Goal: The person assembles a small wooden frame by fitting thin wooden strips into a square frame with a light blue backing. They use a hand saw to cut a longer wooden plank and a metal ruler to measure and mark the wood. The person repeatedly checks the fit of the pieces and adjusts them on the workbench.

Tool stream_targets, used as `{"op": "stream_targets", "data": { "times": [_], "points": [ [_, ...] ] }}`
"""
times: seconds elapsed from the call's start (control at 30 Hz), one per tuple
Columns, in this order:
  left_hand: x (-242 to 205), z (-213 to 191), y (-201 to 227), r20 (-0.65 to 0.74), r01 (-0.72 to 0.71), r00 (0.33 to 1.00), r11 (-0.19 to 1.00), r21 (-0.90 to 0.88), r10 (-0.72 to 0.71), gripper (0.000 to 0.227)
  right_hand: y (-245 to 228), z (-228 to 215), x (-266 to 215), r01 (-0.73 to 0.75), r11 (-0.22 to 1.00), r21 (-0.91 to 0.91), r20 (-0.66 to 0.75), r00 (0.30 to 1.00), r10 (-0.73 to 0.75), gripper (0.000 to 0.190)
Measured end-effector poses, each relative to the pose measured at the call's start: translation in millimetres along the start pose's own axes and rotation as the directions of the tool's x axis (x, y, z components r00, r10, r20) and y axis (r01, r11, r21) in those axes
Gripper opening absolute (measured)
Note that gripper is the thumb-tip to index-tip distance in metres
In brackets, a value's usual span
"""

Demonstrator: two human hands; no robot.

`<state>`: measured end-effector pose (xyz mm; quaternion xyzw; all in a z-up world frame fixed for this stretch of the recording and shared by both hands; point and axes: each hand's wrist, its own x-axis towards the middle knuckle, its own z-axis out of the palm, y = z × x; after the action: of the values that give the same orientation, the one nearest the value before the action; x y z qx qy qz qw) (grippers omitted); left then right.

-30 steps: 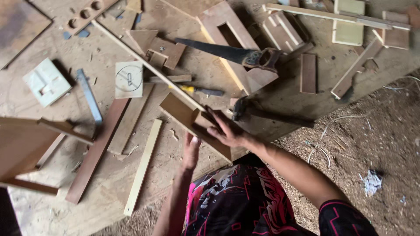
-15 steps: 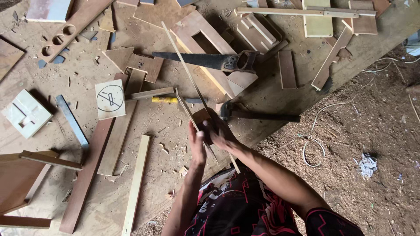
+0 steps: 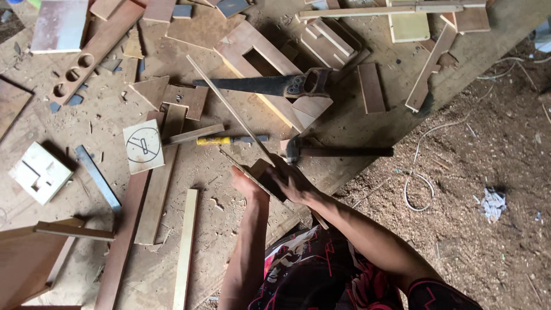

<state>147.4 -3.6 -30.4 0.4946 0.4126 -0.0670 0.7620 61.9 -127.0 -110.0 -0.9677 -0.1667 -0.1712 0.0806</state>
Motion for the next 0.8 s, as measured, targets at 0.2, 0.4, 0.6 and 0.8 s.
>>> {"op": "stream_targets", "data": {
  "times": [0.2,0.4,0.6,0.8],
  "points": [
    [-26,48,-14,0.400,-0.209,0.904,0.973,0.099,0.153,0.050,43,-66,-1,-0.759,0.220,0.613,0.475,0.576,0.665,0.077],
    [-90,103,-68,0.784,-0.598,0.609,0.719,0.355,0.119,0.046,157,-118,1,-0.811,0.391,0.436,0.259,0.529,0.808,0.098],
    [-119,173,-159,0.694,-0.531,0.719,0.670,0.519,0.033,0.049,248,-153,-57,-0.765,0.243,0.597,0.234,0.455,0.859,0.058],
    [-101,246,-250,0.649,-0.399,0.761,0.784,0.476,-0.006,0.060,351,-163,-106,-0.851,0.142,0.506,0.228,0.291,0.929,0.053]
  ]
}}
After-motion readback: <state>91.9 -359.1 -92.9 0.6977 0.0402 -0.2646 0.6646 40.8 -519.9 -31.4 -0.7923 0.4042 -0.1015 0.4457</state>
